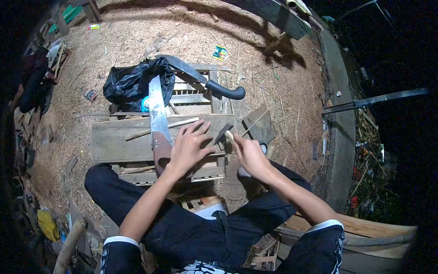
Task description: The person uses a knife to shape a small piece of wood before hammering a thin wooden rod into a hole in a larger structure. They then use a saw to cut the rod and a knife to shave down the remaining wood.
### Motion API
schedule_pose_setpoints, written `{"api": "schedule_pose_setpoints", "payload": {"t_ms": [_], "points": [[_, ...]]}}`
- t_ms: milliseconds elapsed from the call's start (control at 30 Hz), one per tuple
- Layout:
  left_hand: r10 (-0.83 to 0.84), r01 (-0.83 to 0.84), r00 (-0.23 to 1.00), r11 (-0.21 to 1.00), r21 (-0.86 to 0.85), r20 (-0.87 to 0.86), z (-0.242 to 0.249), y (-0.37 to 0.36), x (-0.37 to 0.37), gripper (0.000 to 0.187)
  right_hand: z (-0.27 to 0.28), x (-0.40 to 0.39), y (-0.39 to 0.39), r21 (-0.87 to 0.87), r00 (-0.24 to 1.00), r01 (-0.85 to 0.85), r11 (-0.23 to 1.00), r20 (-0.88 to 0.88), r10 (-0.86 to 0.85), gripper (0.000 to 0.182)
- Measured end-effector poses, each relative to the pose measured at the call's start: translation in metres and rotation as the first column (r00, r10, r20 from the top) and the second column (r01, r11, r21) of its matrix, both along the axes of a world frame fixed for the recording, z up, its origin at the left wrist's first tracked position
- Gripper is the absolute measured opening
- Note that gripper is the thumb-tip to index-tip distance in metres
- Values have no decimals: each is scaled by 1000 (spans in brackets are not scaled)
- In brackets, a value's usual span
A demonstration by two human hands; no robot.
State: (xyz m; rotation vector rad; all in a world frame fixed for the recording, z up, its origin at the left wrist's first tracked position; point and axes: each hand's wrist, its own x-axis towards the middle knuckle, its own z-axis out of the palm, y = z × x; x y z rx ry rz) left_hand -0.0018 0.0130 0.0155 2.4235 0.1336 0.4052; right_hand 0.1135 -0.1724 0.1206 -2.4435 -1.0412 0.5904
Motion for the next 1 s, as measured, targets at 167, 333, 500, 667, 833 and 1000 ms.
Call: {"api": "schedule_pose_setpoints", "payload": {"t_ms": [167, 333, 500, 667, 833, 1000], "points": [[-3, 3, 1000, 1000, 4, 12, -1, 1, 0, 37, -8, -7, -1, -20, 998, -62, 998, -4, 61, 19], [13, -13, 1000, 1000, -13, 15, 0, 0, 0, 37, 9, -5, 16, -32, 977, 211, 977, -13, -211, 37], [-23, 23, 1000, 1000, 15, -11, 3, 3, 0, 44, -6, 0, -18, -54, 986, 67, 996, -148, -75, 42], [-4, 4, 1000, 1000, -1, 20, 3, 2, 0, 50, -29, 10, -28, -14, 929, 37, 999, -369, -39, 34], [-12, 12, 1000, 1000, 21, 27, -1, 1, 0, 51, -53, 21, -31, 155, 997, -77, 985, 1, 78, 27], [-8, 8, 1000, 999, 34, -1, 0, 0, 0, 52, -55, 25, -24, 157, 998, -61, 986, -18, 65, 25]]}}
